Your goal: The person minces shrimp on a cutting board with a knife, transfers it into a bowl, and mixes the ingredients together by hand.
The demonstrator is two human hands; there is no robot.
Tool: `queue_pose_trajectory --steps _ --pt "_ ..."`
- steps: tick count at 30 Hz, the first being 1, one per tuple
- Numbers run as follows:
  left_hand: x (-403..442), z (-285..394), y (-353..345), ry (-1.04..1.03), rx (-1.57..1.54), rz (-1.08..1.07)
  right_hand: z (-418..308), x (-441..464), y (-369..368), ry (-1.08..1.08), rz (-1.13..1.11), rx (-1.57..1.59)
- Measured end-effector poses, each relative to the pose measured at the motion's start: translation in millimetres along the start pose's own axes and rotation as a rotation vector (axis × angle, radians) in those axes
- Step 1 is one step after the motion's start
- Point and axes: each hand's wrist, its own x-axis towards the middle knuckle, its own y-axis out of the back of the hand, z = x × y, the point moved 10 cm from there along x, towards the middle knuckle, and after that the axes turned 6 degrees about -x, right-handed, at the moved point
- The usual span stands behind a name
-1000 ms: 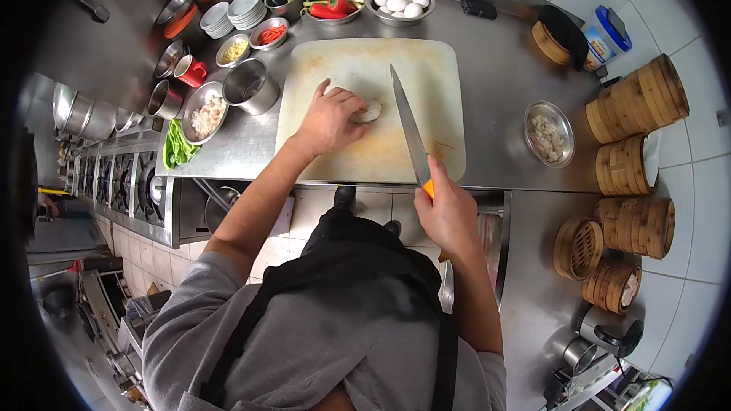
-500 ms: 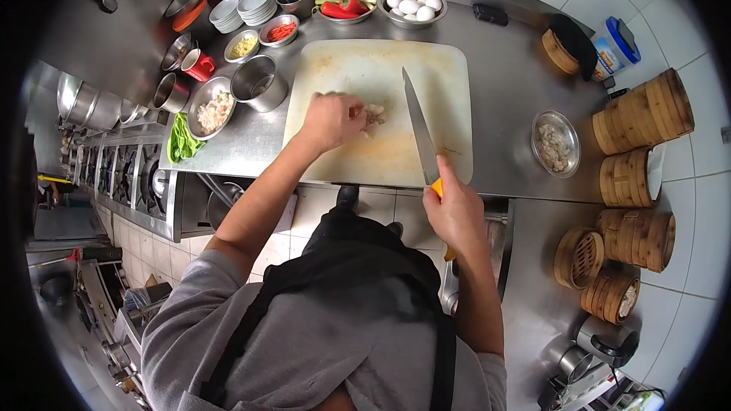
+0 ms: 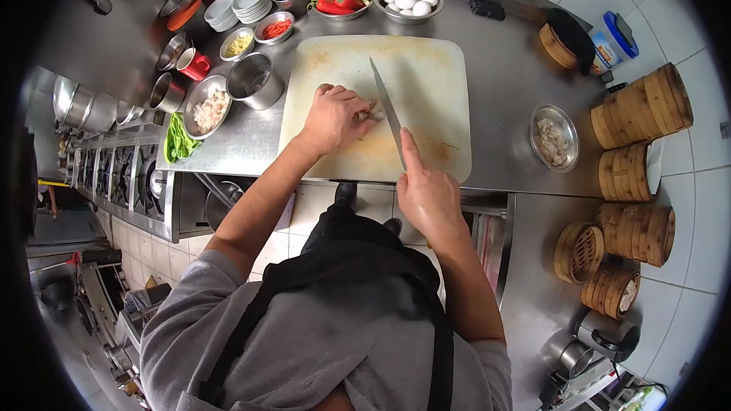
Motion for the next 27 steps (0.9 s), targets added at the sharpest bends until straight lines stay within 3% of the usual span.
queue_pose_trajectory --steps 5,11,18,23,27 --pt "-3 7 5 -0.074 0.002 0.128 -16 4 -2 0.103 0.091 -0.056" --pt "4 3 -4 -0.025 0.020 0.065 -22 8 -7 0.120 0.078 -0.225" --pt "6 1 -8 -0.017 0.023 0.039 -15 -13 -6 0.019 -0.056 -0.183" --pt "4 2 -8 -0.054 0.025 0.055 -23 20 -12 0.173 0.183 -0.124" --pt "1 2 -2 -0.058 -0.018 0.070 -21 23 -20 0.121 0.076 -0.184"
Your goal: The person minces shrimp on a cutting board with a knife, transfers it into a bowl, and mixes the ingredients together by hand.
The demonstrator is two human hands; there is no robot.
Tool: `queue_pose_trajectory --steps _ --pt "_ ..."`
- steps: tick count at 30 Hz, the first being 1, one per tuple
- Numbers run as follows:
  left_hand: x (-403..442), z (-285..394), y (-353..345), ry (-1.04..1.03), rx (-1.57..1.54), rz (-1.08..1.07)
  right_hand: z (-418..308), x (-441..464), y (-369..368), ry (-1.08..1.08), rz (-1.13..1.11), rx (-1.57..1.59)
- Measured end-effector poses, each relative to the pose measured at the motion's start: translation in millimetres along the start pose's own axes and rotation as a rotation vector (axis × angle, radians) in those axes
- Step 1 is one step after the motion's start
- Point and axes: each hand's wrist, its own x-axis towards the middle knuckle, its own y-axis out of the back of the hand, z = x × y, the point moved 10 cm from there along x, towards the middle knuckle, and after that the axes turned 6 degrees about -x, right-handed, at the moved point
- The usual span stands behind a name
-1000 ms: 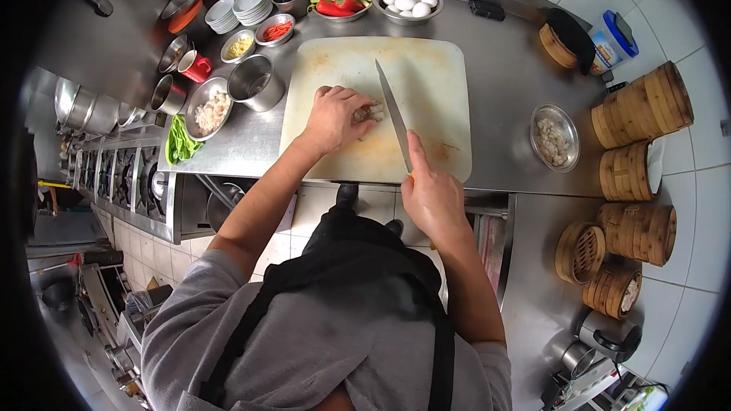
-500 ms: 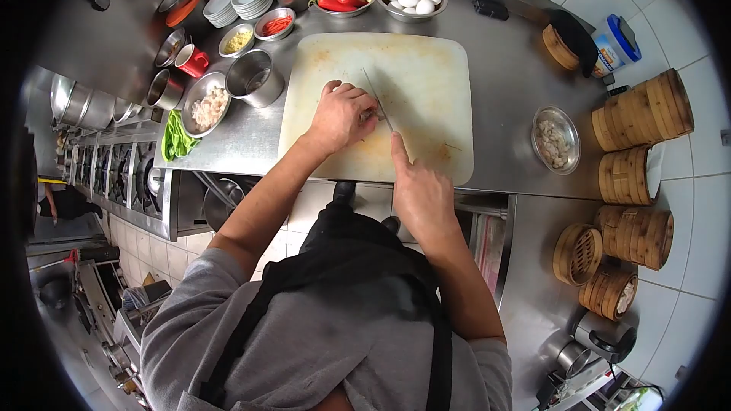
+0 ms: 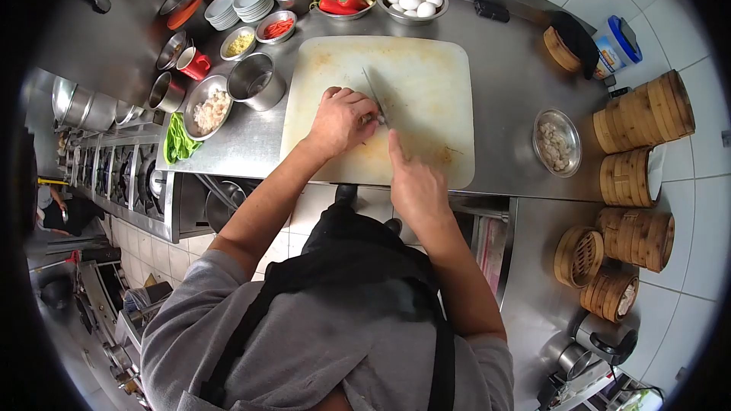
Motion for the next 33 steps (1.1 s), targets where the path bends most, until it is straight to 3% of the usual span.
queue_pose_trajectory --steps 5,8,17,24,30,33 --pt "-5 -4 9 0.011 0.004 0.038 15 -40 23 0.029 0.009 0.073" --pt "-3 -2 9 -0.024 0.004 0.061 15 -38 27 -0.067 -0.088 0.032" --pt "0 -3 1 0.007 0.052 0.011 -3 -37 22 -0.057 -0.160 0.008" --pt "1 -3 1 0.036 0.064 -0.056 -7 10 -5 0.051 0.005 0.021" --pt "-11 -10 6 0.034 -0.006 0.035 3 -40 18 0.069 -0.016 0.075" --pt "-9 -8 6 0.009 -0.021 0.046 5 -36 26 -0.044 -0.075 0.114"
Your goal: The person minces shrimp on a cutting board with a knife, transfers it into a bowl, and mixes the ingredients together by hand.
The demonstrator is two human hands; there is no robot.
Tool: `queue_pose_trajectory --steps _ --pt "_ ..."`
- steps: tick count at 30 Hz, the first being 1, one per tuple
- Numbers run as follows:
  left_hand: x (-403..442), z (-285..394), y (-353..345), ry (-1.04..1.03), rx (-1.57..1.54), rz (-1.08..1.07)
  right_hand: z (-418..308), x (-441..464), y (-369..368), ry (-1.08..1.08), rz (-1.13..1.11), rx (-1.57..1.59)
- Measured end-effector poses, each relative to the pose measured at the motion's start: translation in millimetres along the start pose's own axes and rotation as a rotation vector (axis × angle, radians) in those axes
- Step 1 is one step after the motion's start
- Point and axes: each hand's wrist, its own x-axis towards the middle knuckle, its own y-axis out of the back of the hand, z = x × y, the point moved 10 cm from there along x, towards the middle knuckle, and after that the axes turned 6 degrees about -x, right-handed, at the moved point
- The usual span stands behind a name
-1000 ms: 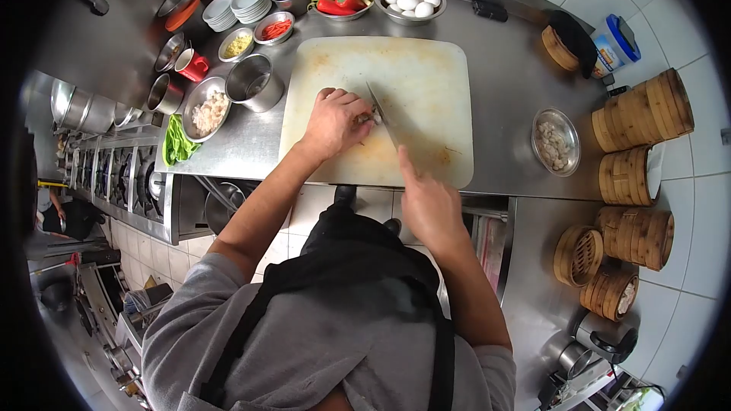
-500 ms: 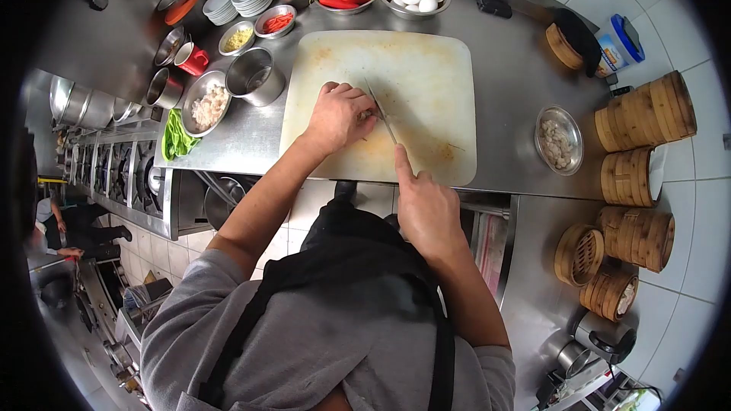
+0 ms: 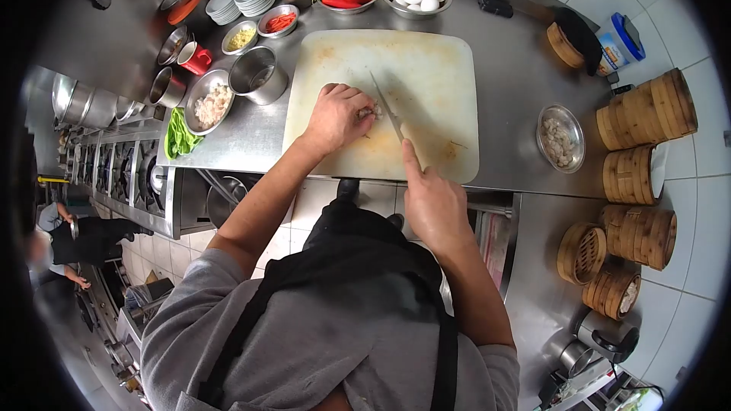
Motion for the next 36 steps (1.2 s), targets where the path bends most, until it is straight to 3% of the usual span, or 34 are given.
queue_pose_trajectory --steps 9,11,18,30,36 --pt "1 -1 -2 -0.004 0.017 -0.015 -9 17 -22 0.004 -0.102 -0.083" --pt "2 -1 -1 -0.016 0.003 -0.015 -19 36 -21 0.170 0.150 -0.053" --pt "-3 -9 5 0.101 -0.062 -0.003 0 5 -17 0.120 0.057 -0.050" --pt "-6 -8 3 0.043 -0.038 -0.019 -22 23 -21 0.100 0.004 -0.104" --pt "-7 -9 4 0.043 -0.042 -0.072 -13 31 -33 0.112 0.081 -0.099"
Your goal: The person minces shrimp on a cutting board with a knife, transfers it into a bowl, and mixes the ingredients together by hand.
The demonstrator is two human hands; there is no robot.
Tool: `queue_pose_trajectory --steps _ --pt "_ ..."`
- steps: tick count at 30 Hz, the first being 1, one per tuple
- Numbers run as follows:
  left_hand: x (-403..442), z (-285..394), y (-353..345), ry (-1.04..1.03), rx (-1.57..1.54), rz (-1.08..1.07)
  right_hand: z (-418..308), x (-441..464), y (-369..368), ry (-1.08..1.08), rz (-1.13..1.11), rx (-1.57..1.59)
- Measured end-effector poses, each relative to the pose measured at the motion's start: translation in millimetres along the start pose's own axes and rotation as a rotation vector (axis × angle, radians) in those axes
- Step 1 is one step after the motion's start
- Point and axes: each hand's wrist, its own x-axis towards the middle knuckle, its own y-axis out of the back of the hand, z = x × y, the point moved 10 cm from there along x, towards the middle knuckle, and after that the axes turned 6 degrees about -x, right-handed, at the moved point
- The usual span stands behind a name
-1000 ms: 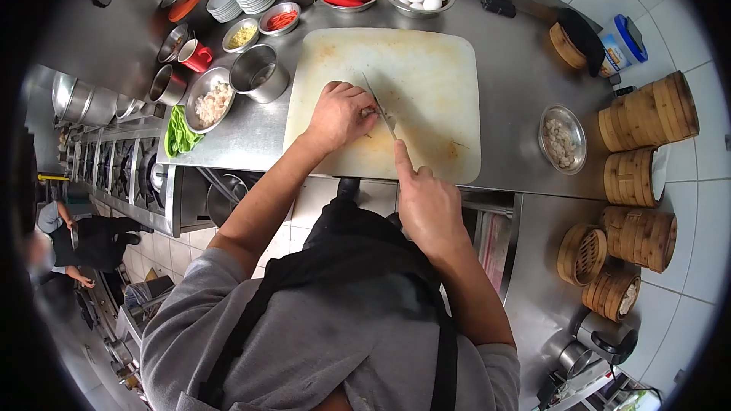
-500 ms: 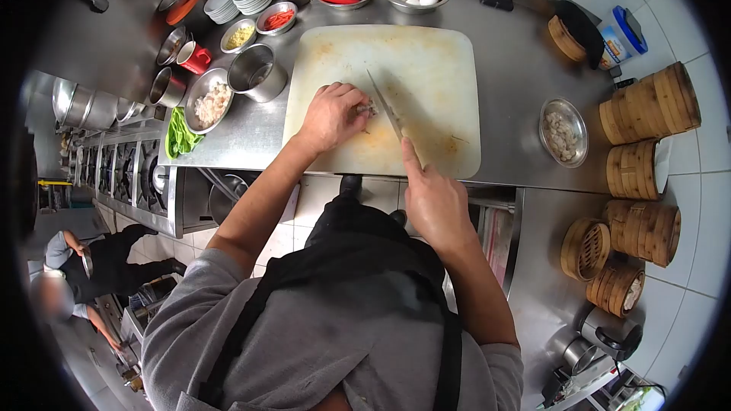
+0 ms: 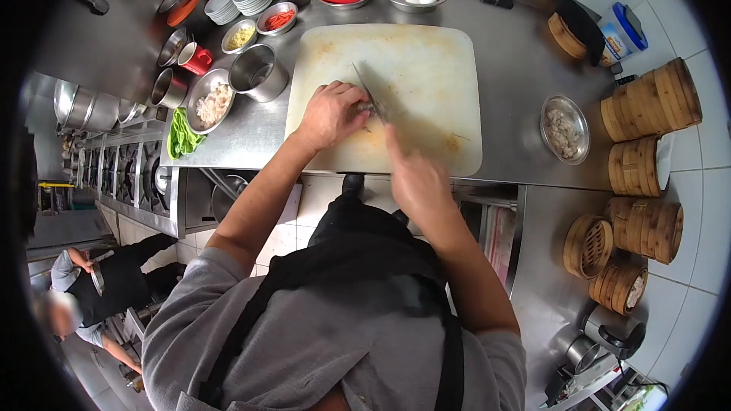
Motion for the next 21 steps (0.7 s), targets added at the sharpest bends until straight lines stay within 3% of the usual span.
queue_pose_trajectory --steps 9,17,21 --pt "-4 -1 5 -0.012 -0.055 0.068 -6 -16 33 -0.005 -0.012 0.050" --pt "-5 -5 2 0.038 0.010 0.011 -13 30 -12 -0.001 0.006 0.028" --pt "-4 -3 3 0.049 0.043 -0.008 2 4 2 -0.003 -0.028 0.052"
